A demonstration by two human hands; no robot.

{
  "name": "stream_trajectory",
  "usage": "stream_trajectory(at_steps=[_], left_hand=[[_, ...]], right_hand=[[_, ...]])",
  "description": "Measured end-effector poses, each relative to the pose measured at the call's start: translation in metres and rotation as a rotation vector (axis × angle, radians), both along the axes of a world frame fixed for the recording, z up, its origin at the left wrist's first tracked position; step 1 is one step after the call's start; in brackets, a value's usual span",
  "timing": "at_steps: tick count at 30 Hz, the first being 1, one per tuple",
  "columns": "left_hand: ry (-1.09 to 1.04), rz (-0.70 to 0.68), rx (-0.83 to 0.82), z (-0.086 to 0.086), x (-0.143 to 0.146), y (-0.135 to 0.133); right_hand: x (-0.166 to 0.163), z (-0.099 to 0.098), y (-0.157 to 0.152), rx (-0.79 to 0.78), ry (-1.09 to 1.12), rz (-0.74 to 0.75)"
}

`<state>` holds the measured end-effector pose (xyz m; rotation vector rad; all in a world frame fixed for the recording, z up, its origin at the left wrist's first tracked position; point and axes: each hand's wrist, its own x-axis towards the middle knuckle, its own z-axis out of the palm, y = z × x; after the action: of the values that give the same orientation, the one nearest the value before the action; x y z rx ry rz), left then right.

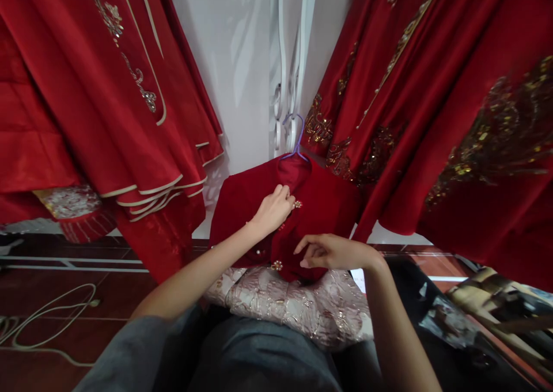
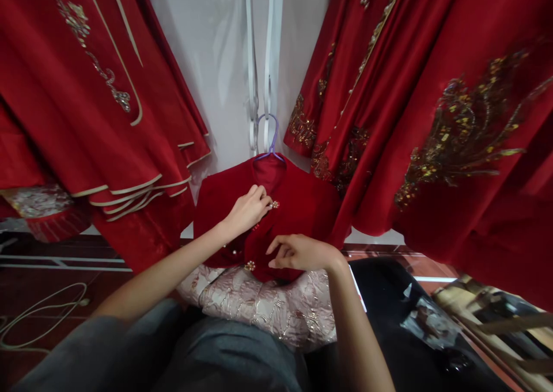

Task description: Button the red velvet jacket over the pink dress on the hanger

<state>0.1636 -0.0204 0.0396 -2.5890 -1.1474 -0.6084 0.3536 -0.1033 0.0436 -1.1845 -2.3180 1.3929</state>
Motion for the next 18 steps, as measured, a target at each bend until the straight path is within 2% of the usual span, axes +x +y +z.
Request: stream_trajectory(at_steps=[4, 6, 8, 11, 14, 16, 18], left_hand=[[0.076, -0.214, 0.057, 0.013, -0.004, 0.012], [0.049, -0.328, 0.008, 0.019, -0.008, 0.015], [-0.001, -0.381, -0.072, 0.025, -0.01, 0.014], [-0.111, -0.346, -0.227, 0.029, -0.011, 0.012], [-0.216, -0.265, -0.351, 0.027, -0.012, 0.01], [-0.25, -0.242, -0.35, 0.025, -0.013, 0.008], [-0.254, -0.223, -0.267, 0.021, -0.016, 0.007]], right_hand=[[0.008, 0.003, 0.0, 0.037, -0.003, 0.014], [0.012, 0.004, -0.001, 0.043, 0.001, 0.008], [0.013, 0.005, -0.002, 0.046, 0.008, -0.004], [0.011, 0.005, -0.004, -0.051, 0.025, -0.042], [0.0, 0.001, -0.001, -0.152, 0.099, -0.191], [-0.013, -0.001, 0.007, -0.07, 0.232, -0.361], [-0.028, 0.0, 0.018, 0.082, 0.421, -0.525]])
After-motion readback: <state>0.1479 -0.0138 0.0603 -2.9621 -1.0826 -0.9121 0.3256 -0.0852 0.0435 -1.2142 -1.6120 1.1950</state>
